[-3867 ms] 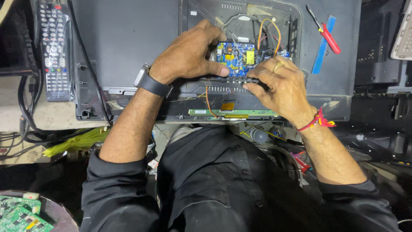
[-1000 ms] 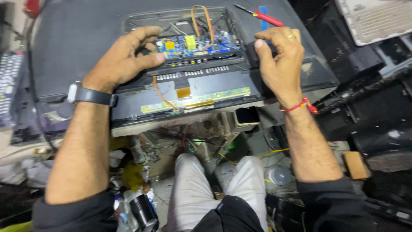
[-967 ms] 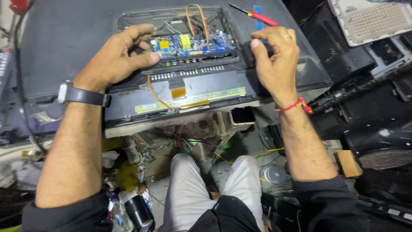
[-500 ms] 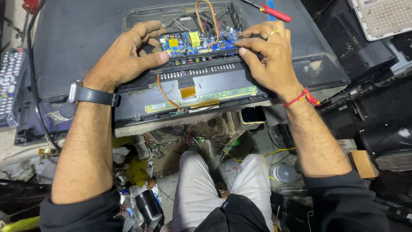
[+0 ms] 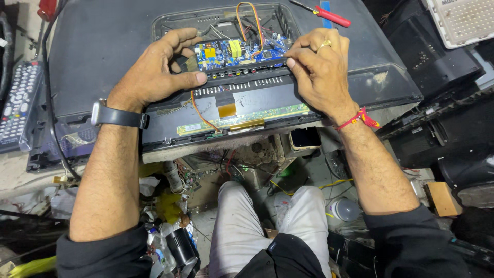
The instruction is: The person uses a screwdriver to remove screws and detach a circuit board from the back of a television. They disconnect wires, lift the board out, and set it aside.
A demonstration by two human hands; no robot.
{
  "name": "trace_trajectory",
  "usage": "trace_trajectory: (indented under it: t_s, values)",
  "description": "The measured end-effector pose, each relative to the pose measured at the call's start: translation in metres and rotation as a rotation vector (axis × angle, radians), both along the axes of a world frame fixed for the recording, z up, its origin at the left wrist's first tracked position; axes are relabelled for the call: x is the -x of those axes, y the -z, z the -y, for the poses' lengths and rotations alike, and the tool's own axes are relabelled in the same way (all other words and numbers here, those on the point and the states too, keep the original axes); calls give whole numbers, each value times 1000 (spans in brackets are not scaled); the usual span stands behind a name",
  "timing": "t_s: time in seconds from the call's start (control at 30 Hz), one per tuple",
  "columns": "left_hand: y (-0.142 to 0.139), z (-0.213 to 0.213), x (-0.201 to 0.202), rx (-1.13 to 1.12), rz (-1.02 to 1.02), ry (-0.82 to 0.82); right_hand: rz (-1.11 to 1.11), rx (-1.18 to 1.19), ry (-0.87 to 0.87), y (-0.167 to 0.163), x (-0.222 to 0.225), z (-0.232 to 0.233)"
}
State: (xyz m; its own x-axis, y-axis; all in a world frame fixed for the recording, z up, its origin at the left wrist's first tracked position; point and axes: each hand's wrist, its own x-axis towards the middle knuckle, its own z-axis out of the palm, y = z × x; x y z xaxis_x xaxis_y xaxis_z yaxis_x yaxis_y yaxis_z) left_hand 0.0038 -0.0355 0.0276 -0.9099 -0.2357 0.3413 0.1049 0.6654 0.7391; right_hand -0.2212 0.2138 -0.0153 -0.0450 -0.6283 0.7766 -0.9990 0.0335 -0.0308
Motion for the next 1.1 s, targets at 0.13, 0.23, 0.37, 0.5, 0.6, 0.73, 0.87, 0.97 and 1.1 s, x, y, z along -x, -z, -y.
trace_trajectory:
  t_s: [0.13,0.23,0.37,0.5,0.6,0.73,0.87,0.97,1.1]
  values:
    - [-1,-1,1,12,20,-11,40,16,-23,-2,-1,-2]
    - [-2,-2,3,-40,33,-25,148,63,-84,-4,4,-9]
    - [0,-2,2,16,11,-27,365,227,-127,-1,14,-12]
    - [0,0,1,28,28,-16,403,222,-68,5,19,-10]
    - [3,0,4,1,38,-31,422,220,-58,5,19,-10]
    - [5,3,5,-11,15,-31,430,212,-47,8,20,-10]
    - [8,7,5,2,1,-36,382,212,-40,12,22,-10]
    - [11,8,5,-29,-19,34,388,214,-47,14,25,-11]
    - [10,10,3,12,3,12,383,196,-68,17,28,-10]
